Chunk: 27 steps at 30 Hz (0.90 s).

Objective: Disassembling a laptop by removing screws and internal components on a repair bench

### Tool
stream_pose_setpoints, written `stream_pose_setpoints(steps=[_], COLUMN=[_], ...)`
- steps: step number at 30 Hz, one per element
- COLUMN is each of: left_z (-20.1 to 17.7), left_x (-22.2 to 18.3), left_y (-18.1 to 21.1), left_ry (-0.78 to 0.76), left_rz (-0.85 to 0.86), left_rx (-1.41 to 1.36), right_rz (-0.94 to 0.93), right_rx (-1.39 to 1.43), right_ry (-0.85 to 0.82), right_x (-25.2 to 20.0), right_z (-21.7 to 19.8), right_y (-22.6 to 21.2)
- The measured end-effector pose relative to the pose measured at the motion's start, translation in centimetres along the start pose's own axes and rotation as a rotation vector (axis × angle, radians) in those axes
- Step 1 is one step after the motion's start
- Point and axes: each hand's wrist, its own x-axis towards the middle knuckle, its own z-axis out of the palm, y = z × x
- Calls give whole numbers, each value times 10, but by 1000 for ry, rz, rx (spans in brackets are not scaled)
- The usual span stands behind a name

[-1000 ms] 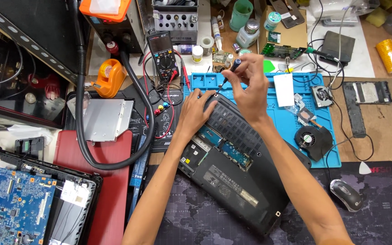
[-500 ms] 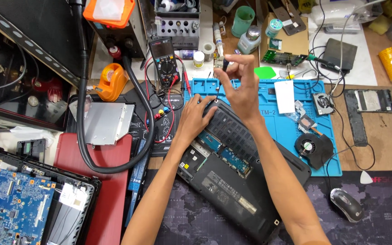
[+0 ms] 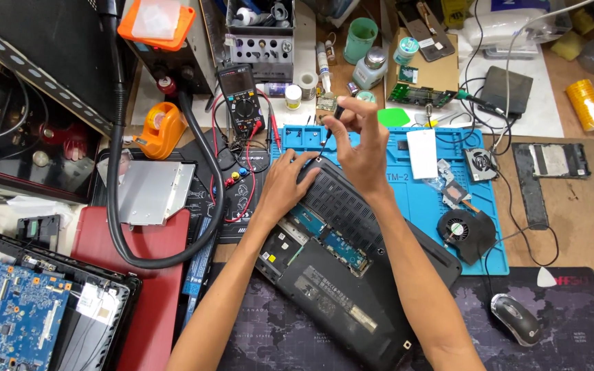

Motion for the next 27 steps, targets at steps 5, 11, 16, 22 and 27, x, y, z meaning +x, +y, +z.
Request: stream_pose_setpoints(steps=[5,11,16,22,27], left_z=[-4,-3,-7,-11,-12], left_x=[2,0,2,2,5], left_y=[4,4,6,10,9], left_ry=[-2,-1,-13,-39,-33], left_rz=[0,7,-11,-39,-50], left_rx=[-4,4,-47,-72,-127], right_rz=[-19,-2,21,-4,102], right_rx=[-8,56,104,27,223], right_ry=[0,-41,-49,22,-9], right_x=[-1,6,14,9,19], right_z=[1,1,2,-2,-5], right_y=[3,-15,-42,-29,-48])
